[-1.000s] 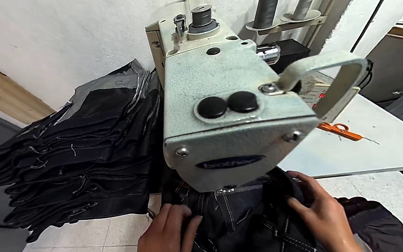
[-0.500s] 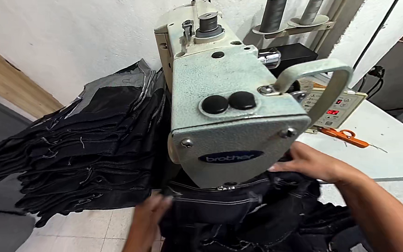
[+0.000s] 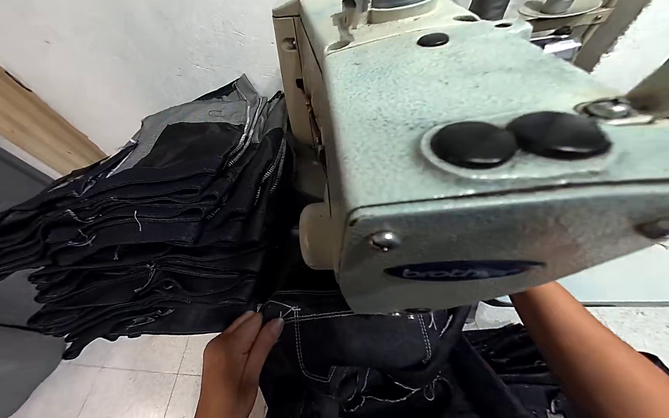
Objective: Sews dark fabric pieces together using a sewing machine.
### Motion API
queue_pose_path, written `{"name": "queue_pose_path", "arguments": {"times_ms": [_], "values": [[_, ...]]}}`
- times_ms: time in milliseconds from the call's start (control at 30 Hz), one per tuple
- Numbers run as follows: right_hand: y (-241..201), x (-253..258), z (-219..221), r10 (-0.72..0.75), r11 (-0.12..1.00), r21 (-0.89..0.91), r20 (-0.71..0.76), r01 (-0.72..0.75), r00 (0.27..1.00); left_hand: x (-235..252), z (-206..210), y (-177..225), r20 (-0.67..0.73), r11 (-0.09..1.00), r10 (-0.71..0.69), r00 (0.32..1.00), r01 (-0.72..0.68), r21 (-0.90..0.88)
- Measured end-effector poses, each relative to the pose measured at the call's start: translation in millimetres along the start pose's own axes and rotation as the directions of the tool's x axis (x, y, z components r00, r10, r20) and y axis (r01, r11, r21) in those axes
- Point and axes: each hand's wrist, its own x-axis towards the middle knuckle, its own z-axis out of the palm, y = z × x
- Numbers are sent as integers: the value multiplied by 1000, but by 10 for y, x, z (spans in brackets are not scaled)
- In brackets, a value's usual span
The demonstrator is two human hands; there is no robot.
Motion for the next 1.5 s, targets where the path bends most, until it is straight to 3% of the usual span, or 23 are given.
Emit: {"name": "queue_pose_path", "arguments": {"times_ms": [100,167,300,433,467,500,533,567,600,633,767,900,967,1067,1167,1367,1500], "values": [[-16,-64,25,-81,997,-21,-57,80,995,47,-59,-122,-36,995,-96,995,95,-24],[-32,-104,56,-140,990,-30,-72,138,988,33,-88,-304,-38,996,-84,996,82,-40],[-10,-140,84,-70,997,-14,-55,70,996,16,-100,-373,-13,995,-33,999,32,-99],[44,-201,78,-96,995,12,-43,97,994,14,-84,-390,-10,994,-11,1000,10,-110],[-59,-232,88,-49,999,-4,-58,48,997,17,-78,-398,-13,994,-7,1000,5,-108],[-290,-258,87,95,995,-33,-64,-97,993,24,-70,-406,-16,994,-2,1000,0,-112],[-628,-227,52,360,932,-35,-13,-360,933,34,-59,-417,-21,993,4,1000,-6,-120],[-278,-255,73,78,997,-24,-59,-80,995,39,-46,-430,-26,993,6,1000,-9,-121],[-22,-216,83,-83,996,14,-68,85,994,41,-34,-441,-31,993,5,1000,-8,-122],[85,-173,81,-118,992,36,-57,120,991,42,-21,-445,-37,992,-2,999,-3,-122],[45,-92,90,-6,995,103,-15,8,1000,32,-7,-470,-38,993,-27,999,22,-114],[-10,-164,53,-62,997,42,-28,63,998,44,-3,-467,-49,995,-52,997,47,-92],[49,-374,-10,-23,999,-28,-96,21,995,48,9,-445,-49,992,-72,996,66,-110],[242,-744,-44,160,987,47,-275,-153,948,57,32,-449,-74,987,-121,990,112,-118],[-154,-663,71,338,941,96,-309,-325,889,41,31,-475,-61,985,-133,989,125,-121],[-569,-534,9,367,889,-239,-140,-391,920,19,31,-492,-44,989,-84,995,78,-126],[-817,-540,74,232,895,-362,-122,-262,965,23,33,-500,-20,988,-64,998,61,-140]]}}
